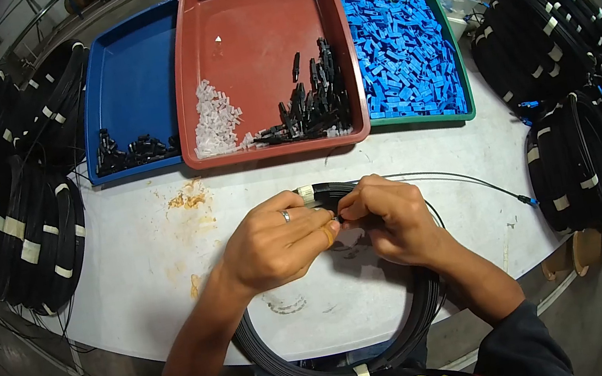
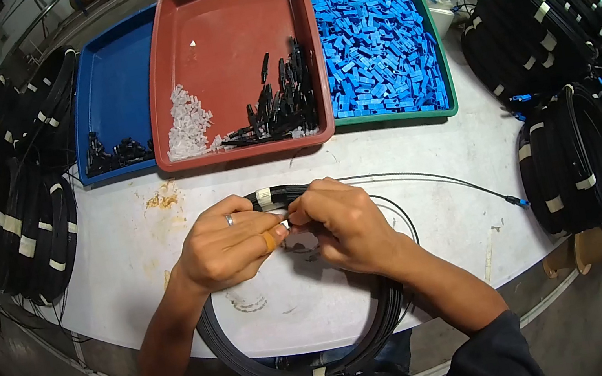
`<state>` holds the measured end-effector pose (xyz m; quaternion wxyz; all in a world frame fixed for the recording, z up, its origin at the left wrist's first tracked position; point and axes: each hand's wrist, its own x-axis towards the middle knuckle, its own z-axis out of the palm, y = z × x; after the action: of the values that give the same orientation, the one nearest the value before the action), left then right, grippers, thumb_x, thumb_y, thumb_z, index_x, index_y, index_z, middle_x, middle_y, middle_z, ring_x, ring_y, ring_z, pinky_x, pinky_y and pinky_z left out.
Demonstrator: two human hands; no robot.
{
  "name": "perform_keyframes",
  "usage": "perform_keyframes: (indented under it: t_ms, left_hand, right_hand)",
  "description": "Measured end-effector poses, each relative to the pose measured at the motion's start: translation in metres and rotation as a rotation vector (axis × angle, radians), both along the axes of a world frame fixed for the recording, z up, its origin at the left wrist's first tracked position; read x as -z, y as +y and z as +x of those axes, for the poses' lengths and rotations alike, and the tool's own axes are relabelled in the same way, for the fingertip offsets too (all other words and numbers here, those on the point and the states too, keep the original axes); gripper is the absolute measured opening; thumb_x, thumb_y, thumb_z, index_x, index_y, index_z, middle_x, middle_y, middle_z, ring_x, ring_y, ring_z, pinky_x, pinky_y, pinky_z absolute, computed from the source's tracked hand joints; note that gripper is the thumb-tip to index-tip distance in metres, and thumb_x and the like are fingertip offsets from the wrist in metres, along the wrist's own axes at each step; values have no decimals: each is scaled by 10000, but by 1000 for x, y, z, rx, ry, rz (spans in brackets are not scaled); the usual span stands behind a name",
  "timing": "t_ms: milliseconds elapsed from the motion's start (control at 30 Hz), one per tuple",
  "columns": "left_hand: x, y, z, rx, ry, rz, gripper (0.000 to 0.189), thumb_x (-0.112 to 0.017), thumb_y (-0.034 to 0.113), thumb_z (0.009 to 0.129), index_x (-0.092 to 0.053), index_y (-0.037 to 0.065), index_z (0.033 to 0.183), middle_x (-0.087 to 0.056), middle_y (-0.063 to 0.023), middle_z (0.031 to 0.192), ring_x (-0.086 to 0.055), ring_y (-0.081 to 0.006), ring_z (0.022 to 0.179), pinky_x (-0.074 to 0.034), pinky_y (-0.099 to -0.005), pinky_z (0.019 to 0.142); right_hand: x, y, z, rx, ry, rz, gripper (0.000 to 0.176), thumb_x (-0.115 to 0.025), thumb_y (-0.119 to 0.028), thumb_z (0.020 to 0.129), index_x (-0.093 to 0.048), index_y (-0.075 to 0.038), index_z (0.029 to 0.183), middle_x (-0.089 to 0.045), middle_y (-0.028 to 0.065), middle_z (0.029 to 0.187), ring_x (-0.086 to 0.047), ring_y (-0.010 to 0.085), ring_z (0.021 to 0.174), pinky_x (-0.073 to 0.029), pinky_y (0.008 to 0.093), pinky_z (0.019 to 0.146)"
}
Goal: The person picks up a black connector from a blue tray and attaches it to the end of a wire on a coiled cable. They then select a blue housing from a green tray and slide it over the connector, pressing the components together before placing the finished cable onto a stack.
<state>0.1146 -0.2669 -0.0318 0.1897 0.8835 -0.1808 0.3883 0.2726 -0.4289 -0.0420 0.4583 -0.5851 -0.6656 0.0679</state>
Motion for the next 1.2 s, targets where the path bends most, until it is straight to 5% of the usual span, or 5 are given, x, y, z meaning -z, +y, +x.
perform_keyframes:
  t_ms: [200, 400, 633, 933, 1200]
  left_hand:
    - [6, 0, 0, -56, 96, -371, 151, -854, -51, 711, -719, -5, 761, -750, -107, 769, -669, -211, 590, -530, -309, 607]
    - [-1, -1, 2, -39, 50, 85, 152, -852, -50, 714, -716, 4, 754, -741, -100, 748, -657, -209, 569, -530, -302, 605]
    - [6, 1, 1, -64, 31, -252, 128, -836, -31, 736, -717, 14, 743, -737, -77, 757, -670, -194, 589, -520, -305, 591]
    - [1, 0, -1, -49, 41, 115, 134, -843, -30, 723, -720, 22, 737, -744, -83, 777, -681, -194, 606, -514, -300, 581]
    - [3, 1, 0, -46, 84, -265, 111, -847, -22, 737, -755, 25, 779, -760, -97, 777, -705, -185, 630, -527, -289, 597]
  right_hand:
    - [-5, 8, 1, 38, -329, 206, 348, -659, 125, 559, -605, -22, 870, -679, 110, 934, -642, 309, 811, -508, 391, 734]
    - [4, 2, 6, -11, 29, -93, 359, -663, 116, 567, -612, -22, 894, -672, 102, 914, -635, 304, 802, -505, 395, 730]
    - [-9, 9, -3, 26, -200, 167, 313, -652, 124, 584, -627, -2, 869, -665, 126, 828, -639, 325, 775, -506, 403, 701]
    - [2, 6, 4, -45, 12, -25, 294, -681, 85, 578, -629, -6, 853, -621, 112, 820, -600, 311, 742, -496, 393, 710]
    - [-7, 5, 0, 0, -259, 189, 303, -659, 116, 592, -609, -12, 863, -695, 121, 938, -644, 309, 802, -506, 388, 716]
